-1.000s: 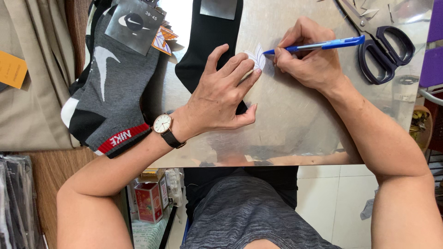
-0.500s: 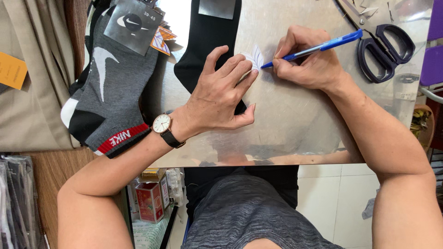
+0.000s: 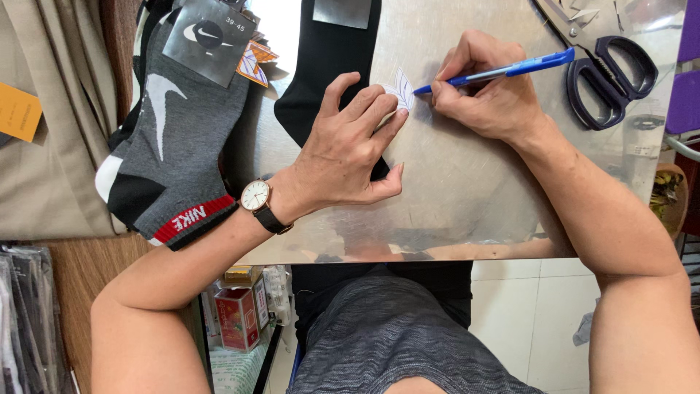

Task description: The person draws leaf-like patterns on small pieces of paper using a blue pen, then cuts them out with scissors. They repeat this process with multiple paper pieces, creating a pile of finished cutouts on the table.

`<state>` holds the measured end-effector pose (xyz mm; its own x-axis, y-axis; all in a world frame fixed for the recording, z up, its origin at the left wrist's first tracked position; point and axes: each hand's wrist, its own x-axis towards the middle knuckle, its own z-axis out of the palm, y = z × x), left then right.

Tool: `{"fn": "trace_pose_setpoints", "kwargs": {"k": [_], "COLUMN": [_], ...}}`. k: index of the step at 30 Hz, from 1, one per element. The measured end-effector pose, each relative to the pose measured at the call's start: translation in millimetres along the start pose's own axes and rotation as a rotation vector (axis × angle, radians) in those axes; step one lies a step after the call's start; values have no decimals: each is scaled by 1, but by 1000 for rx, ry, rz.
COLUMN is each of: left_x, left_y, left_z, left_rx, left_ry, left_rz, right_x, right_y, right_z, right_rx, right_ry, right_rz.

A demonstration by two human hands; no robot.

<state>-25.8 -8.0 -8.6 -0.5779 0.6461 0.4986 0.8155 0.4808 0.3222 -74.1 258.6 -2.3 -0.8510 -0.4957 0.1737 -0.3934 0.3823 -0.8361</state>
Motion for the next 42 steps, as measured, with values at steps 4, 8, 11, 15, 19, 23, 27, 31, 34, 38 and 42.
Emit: {"fn": "trace_pose_setpoints", "kwargs": {"k": [4, 8, 11, 15, 19, 23, 27, 31, 34, 38, 42], "left_x": [0, 0, 1, 1, 0, 0, 1, 2, 2, 1, 1], "left_y": [1, 1, 1, 1, 1, 1, 1, 2, 2, 0, 0], "left_z": [0, -1, -1, -1, -1, 0, -1, -2, -3, -3, -3], "left_rx": [4, 4, 1, 5, 0, 0, 0, -6, -5, -58, -84], "left_ry": [1, 1, 0, 1, -3, -1, -1, -23, -35, -52, -33], "left_rz": [0, -1, -1, 0, -5, 0, 1, -11, 7, 54, 52], "right_x": [0, 1, 1, 1, 1, 1, -2, -1, -1, -2, -1], "right_y": [-1, -4, -6, -6, -4, -1, 0, 1, 1, 0, 0], "right_z": [1, 2, 2, 0, 0, 0, 2, -3, -7, -7, -7], "right_rx": [-3, 18, 89, 130, 106, -2, -48, 176, 218, 222, 204], "right_ry": [26, -2, -52, -108, -80, -2, 32, -115, -48, -42, -76], "right_rz": [-4, -3, 22, 35, 8, -10, 9, -74, 11, 96, 58]}}
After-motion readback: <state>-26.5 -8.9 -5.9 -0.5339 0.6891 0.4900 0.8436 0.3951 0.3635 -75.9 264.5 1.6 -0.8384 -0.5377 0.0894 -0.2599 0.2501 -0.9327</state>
